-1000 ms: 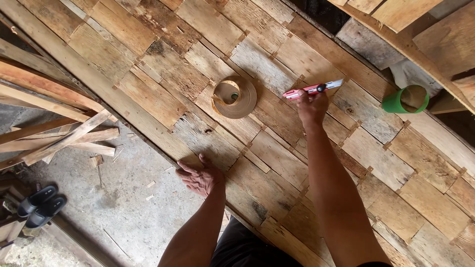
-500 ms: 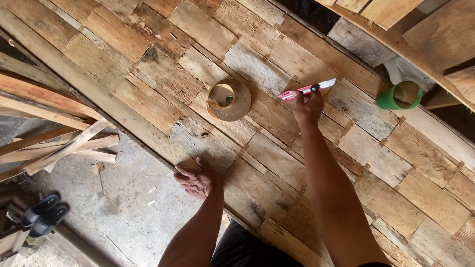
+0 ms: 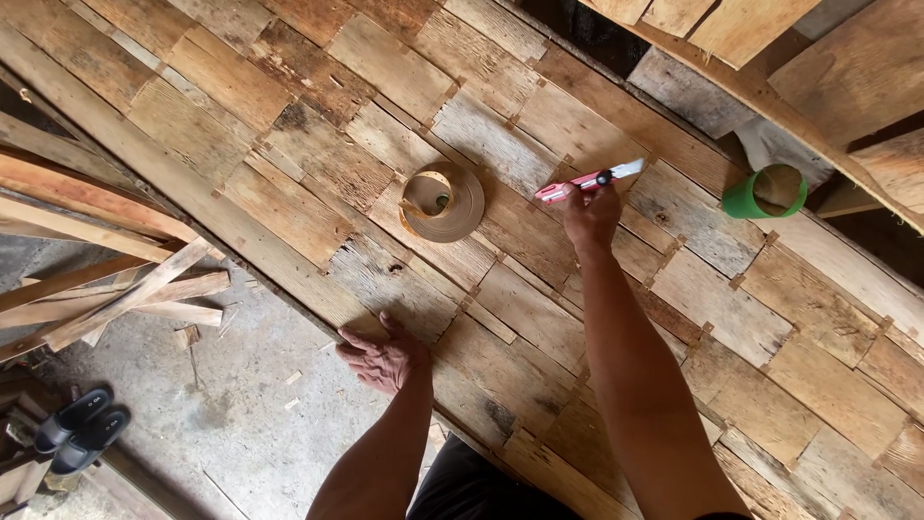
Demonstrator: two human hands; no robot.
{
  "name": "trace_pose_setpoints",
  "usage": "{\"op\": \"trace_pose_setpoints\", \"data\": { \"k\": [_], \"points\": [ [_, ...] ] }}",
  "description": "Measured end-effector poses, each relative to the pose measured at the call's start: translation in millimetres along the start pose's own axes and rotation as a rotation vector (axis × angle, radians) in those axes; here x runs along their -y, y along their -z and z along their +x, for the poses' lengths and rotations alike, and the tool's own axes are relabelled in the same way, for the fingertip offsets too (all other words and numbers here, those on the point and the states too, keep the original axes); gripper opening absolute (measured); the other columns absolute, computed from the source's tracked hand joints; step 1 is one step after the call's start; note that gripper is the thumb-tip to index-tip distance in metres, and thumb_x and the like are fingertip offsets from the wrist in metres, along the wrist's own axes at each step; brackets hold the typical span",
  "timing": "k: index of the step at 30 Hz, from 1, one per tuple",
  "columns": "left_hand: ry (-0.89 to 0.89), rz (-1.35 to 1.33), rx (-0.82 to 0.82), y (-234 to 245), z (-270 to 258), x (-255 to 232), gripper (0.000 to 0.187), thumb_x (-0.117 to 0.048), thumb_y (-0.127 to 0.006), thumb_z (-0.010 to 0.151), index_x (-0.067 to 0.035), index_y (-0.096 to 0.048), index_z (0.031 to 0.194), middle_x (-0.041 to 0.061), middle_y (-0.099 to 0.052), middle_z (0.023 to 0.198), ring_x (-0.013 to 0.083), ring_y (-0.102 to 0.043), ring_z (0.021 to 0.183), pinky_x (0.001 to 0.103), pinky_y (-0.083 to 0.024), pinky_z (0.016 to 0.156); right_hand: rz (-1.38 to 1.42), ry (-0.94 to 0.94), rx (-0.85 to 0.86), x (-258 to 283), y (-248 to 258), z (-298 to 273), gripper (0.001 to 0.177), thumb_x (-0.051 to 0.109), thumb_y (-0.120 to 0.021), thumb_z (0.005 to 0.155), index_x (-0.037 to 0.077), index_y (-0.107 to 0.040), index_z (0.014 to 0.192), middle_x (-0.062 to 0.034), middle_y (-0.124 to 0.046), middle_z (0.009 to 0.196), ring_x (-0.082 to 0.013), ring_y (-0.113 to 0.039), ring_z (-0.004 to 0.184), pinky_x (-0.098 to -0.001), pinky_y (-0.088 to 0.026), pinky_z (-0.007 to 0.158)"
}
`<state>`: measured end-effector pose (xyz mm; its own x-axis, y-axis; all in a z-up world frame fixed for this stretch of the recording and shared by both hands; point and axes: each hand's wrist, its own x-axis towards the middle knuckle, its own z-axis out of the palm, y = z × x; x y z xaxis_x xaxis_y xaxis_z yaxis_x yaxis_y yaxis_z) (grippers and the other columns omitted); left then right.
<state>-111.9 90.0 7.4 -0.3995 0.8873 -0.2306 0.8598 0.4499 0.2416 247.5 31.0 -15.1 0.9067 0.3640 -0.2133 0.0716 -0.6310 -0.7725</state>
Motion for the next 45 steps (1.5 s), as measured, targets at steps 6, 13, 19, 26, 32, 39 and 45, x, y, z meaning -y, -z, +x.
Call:
{"op": "trace_pose_setpoints", "data": {
  "k": [6, 13, 19, 26, 32, 39, 45],
  "points": [
    [0.014, -0.005, 0.032, 7.1, -2.0, -5.4, 0.094, -0.076, -0.034, 0.098, -0.016, -0.012, 0.167, 0.021, -0.019, 0.169, 0.0368, -0.035, 0.147, 0.051, -0.032, 0.118, -0.004, 0.013, -0.112, -7.6, 4.6, -2.9, 0.027, 0.025, -0.077, 0.094, 0.003, -0.064, 0.106, -0.0081, -0.071, 0.097, -0.0197, -0.069, 0.086, -0.0369, -0.058, 0.080],
    [-0.008, 0.016, -0.021, -6.6, 2.0, -0.9, 0.092, -0.075, -0.035, 0.100, -0.016, -0.015, 0.168, 0.019, -0.022, 0.168, 0.0364, -0.038, 0.147, 0.051, -0.033, 0.118, 0.104, -0.031, 0.026, 1.6, 10.4, -5.7, 0.023, 0.023, -0.075, 0.092, 0.005, -0.066, 0.104, -0.0071, -0.074, 0.092, -0.0210, -0.071, 0.081, -0.0367, -0.058, 0.075],
    [0.024, 0.000, 0.013, 8.7, -5.5, -3.6, 0.091, -0.074, -0.036, 0.099, -0.017, -0.015, 0.167, 0.021, -0.020, 0.168, 0.0370, -0.039, 0.143, 0.050, -0.034, 0.116, -0.053, 0.119, 0.094, -4.5, 4.1, -8.8, 0.017, 0.021, -0.080, 0.094, 0.006, -0.074, 0.101, -0.0078, -0.073, 0.090, -0.0190, -0.068, 0.081, -0.0379, -0.055, 0.078],
    [0.017, 0.004, 0.012, 10.8, -6.2, -5.9, 0.092, -0.074, -0.036, 0.099, -0.015, -0.015, 0.167, 0.021, -0.021, 0.168, 0.0371, -0.039, 0.143, 0.050, -0.034, 0.115, 0.026, 0.053, 0.096, 12.5, 10.5, -13.6, 0.019, 0.024, -0.077, 0.094, 0.008, -0.068, 0.102, -0.0055, -0.073, 0.088, -0.0182, -0.068, 0.077, -0.0359, -0.055, 0.074],
    [-0.016, 0.029, -0.036, -13.9, 4.5, 8.6, 0.092, -0.074, -0.035, 0.100, -0.015, -0.014, 0.167, 0.022, -0.019, 0.167, 0.0374, -0.032, 0.149, 0.053, -0.030, 0.115, -0.140, 0.095, 0.136, 9.5, 17.9, 9.0, 0.024, 0.026, -0.080, 0.094, 0.006, -0.067, 0.098, -0.0084, -0.071, 0.093, -0.0196, -0.068, 0.084, -0.0386, -0.056, 0.076],
    [0.056, 0.022, 0.011, -3.3, 0.3, -1.2, 0.088, -0.074, -0.033, 0.100, -0.019, -0.015, 0.167, 0.023, -0.018, 0.168, 0.0375, -0.033, 0.149, 0.052, -0.030, 0.117, 0.008, 0.048, 0.026, 17.1, 25.7, 36.1, 0.021, 0.021, -0.078, 0.093, 0.005, -0.069, 0.102, -0.0075, -0.075, 0.094, -0.0207, -0.071, 0.085, -0.0382, -0.057, 0.079],
    [0.038, 0.036, -0.015, -2.1, -2.0, -1.2, 0.089, -0.074, -0.034, 0.100, -0.018, -0.017, 0.167, 0.021, -0.020, 0.169, 0.0364, -0.037, 0.147, 0.050, -0.033, 0.116, 0.008, 0.143, 0.009, 7.0, 16.2, 42.6, 0.020, 0.020, -0.078, 0.093, 0.007, -0.068, 0.105, -0.0062, -0.074, 0.093, -0.0203, -0.071, 0.083, -0.0376, -0.057, 0.079]
  ]
}}
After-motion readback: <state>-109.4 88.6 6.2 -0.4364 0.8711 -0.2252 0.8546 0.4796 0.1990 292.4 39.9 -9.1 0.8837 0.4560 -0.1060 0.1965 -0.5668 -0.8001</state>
